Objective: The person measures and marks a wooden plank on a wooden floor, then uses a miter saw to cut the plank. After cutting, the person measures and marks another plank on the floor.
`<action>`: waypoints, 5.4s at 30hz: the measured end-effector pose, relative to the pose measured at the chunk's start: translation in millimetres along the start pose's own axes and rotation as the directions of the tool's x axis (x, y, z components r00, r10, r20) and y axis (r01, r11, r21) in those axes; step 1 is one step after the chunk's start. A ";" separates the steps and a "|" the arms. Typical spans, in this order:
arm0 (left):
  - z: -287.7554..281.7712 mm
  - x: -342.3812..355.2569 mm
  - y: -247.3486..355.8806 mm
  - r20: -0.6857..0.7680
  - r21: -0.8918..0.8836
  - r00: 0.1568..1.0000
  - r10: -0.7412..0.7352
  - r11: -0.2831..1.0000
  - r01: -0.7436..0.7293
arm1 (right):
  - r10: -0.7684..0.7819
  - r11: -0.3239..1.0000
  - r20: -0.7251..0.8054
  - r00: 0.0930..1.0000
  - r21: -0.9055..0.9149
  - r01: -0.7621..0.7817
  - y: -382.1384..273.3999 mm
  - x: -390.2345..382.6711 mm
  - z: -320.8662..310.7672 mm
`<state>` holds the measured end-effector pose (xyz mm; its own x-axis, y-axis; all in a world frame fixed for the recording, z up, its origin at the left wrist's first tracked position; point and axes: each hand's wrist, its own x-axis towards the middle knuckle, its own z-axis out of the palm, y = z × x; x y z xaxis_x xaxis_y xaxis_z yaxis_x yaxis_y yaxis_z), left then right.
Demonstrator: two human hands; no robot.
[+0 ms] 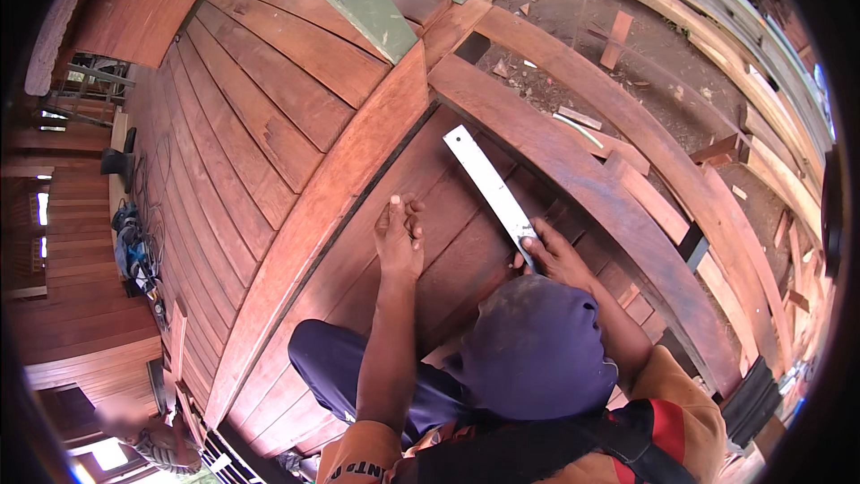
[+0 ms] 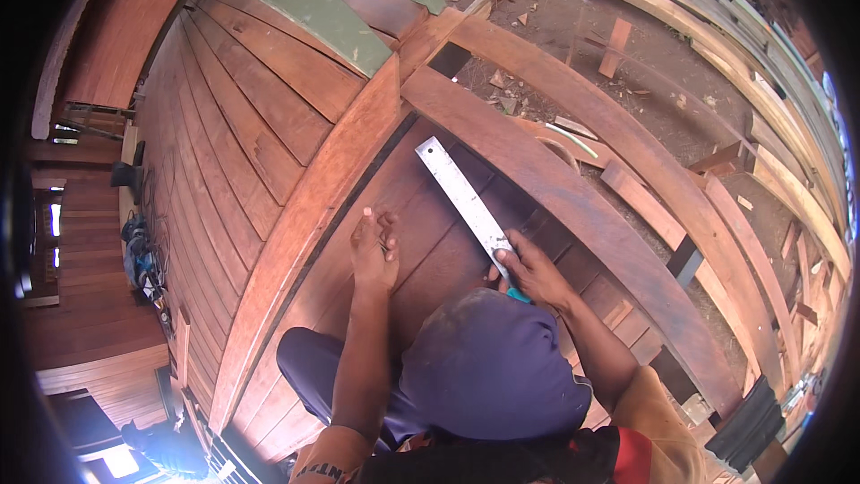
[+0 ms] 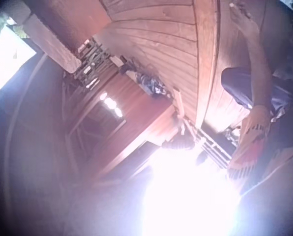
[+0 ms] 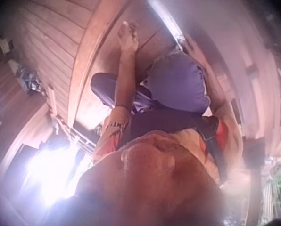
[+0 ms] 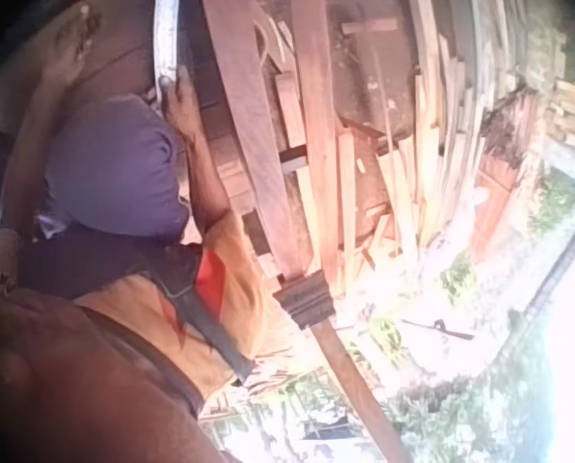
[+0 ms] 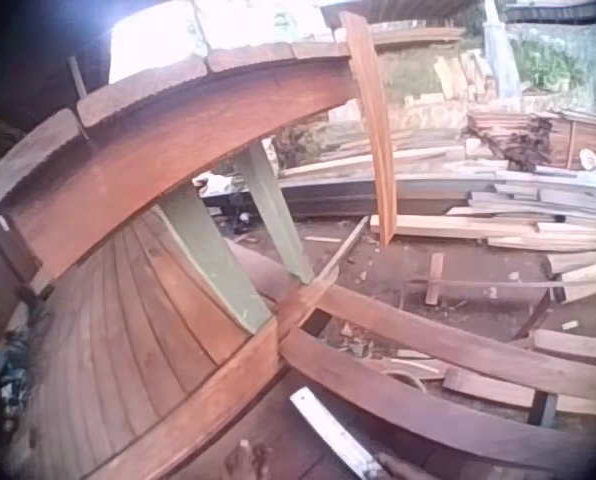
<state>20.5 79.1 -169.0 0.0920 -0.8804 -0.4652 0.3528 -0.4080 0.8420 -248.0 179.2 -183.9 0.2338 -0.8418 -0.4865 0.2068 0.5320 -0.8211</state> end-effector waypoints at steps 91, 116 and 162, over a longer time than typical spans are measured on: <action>19.3 52.2 41.3 -0.154 -0.340 0.988 0.027 0.937 -0.078 | -0.386 0.587 -0.083 0.919 -0.790 0.175 -11.6 38.7 39.3; 28.1 33.5 38.7 -0.136 -0.373 0.990 -0.036 0.928 -0.017 | -0.444 0.732 -0.093 0.891 -0.611 0.301 -85.5 17.8 4.4; 84.1 -17.2 -27.4 0.131 -0.156 0.961 0.244 0.962 -0.223 | -0.517 0.603 0.124 0.847 -0.650 0.463 -66.4 50.3 28.3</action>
<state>-69.0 85.1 -161.1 0.0522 -0.9771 -0.2061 0.4643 -0.1589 0.8713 -223.1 104.2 -145.4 0.2088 -0.9767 0.0494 -0.3846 -0.1284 -0.9141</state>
